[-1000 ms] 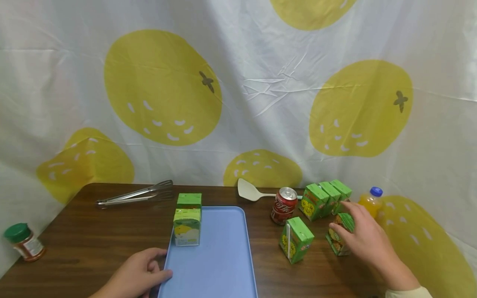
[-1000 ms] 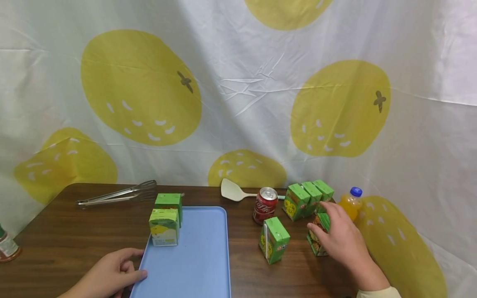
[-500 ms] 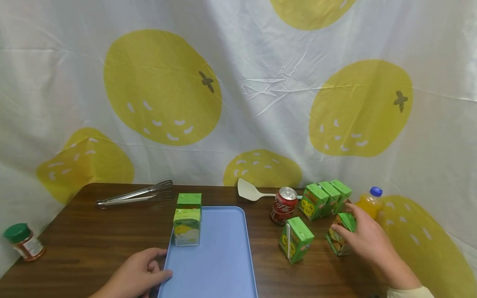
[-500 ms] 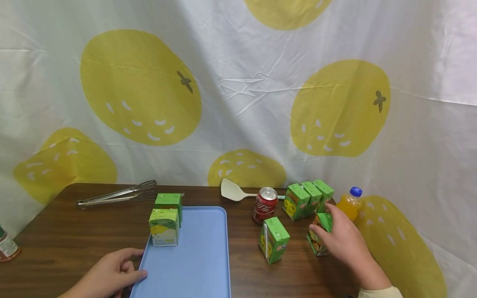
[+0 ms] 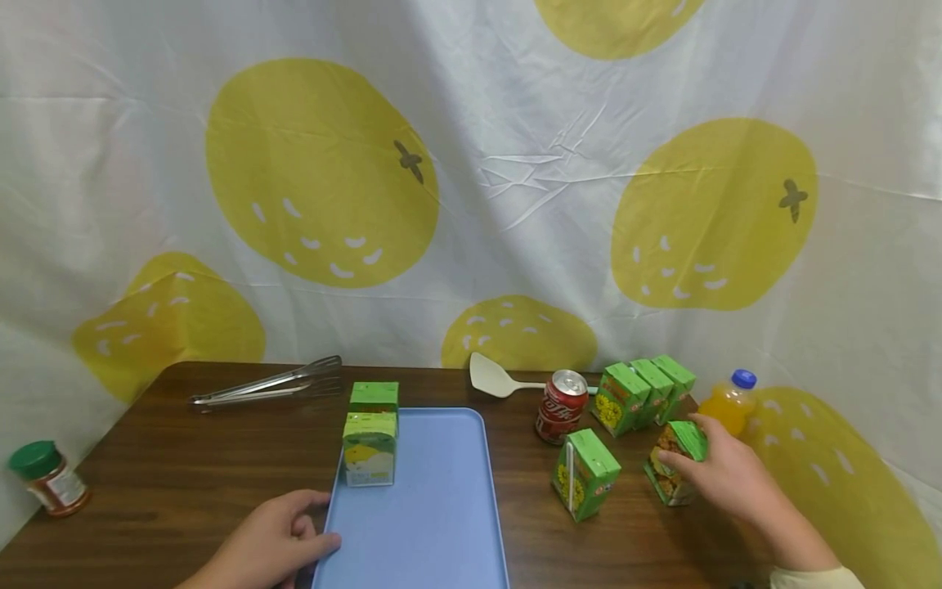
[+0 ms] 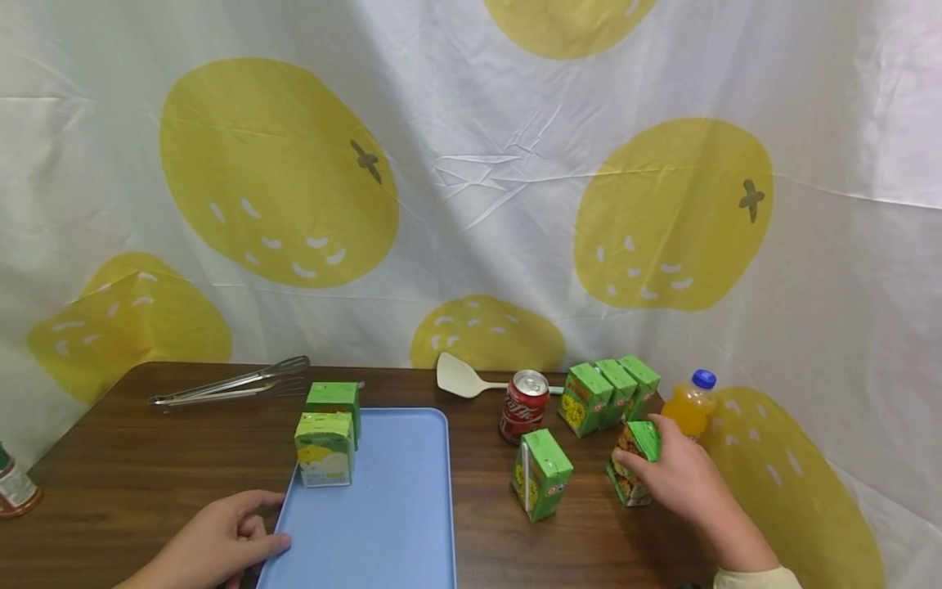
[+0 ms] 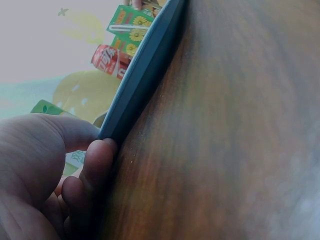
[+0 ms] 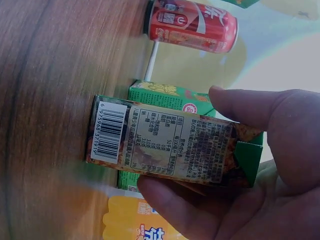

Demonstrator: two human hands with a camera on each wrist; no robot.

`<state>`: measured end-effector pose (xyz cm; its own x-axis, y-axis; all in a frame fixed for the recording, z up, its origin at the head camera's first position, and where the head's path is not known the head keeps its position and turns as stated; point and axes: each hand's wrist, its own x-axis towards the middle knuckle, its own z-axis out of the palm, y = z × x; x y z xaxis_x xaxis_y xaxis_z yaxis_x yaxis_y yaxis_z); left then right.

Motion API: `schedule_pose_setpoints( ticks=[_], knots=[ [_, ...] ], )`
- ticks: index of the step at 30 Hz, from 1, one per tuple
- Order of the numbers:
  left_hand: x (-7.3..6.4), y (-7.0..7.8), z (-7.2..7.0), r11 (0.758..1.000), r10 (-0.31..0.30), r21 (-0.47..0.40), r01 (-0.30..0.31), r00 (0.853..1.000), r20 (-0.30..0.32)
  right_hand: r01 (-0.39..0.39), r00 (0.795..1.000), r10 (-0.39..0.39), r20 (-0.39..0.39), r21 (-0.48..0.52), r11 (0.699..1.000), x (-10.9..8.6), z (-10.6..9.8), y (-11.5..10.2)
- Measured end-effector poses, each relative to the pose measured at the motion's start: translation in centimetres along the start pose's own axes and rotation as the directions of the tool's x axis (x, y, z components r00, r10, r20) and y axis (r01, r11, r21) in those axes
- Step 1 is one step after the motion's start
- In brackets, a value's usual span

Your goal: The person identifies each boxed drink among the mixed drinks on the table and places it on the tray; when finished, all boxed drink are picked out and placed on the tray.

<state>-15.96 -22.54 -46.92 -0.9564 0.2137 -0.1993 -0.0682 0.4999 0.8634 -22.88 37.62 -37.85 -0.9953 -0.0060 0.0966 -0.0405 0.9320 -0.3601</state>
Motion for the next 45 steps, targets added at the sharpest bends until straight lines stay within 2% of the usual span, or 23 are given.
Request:
schedule_pose_setpoints(
  ticks=[11,27,32,38,45],
  knots=[
    [-0.15,0.03,-0.04,0.999,0.034,-0.003,-0.034,0.999,0.006,-0.011,1.000,0.010,0.023,0.035,0.999,0.00,-0.04,0.28],
    [-0.12,-0.20,-0.07,0.998,0.055,0.004,-0.055,0.998,0.005,-0.027,1.000,0.026,0.015,0.058,0.998,0.10,0.05,0.43],
    [-0.21,-0.04,-0.06,0.999,0.051,0.004,-0.051,0.999,0.005,-0.029,1.000,0.029,0.009,0.045,0.999,0.08,0.14,0.44],
    [-0.15,0.10,-0.05,1.000,0.018,0.005,-0.018,1.000,0.006,-0.033,0.999,0.033,0.008,0.033,0.999,0.07,0.19,0.40],
    [-0.14,0.13,-0.02,1.000,0.016,0.009,-0.016,1.000,0.000,-0.025,1.000,0.025,-0.001,0.024,0.999,0.05,0.12,0.48]
  ],
)
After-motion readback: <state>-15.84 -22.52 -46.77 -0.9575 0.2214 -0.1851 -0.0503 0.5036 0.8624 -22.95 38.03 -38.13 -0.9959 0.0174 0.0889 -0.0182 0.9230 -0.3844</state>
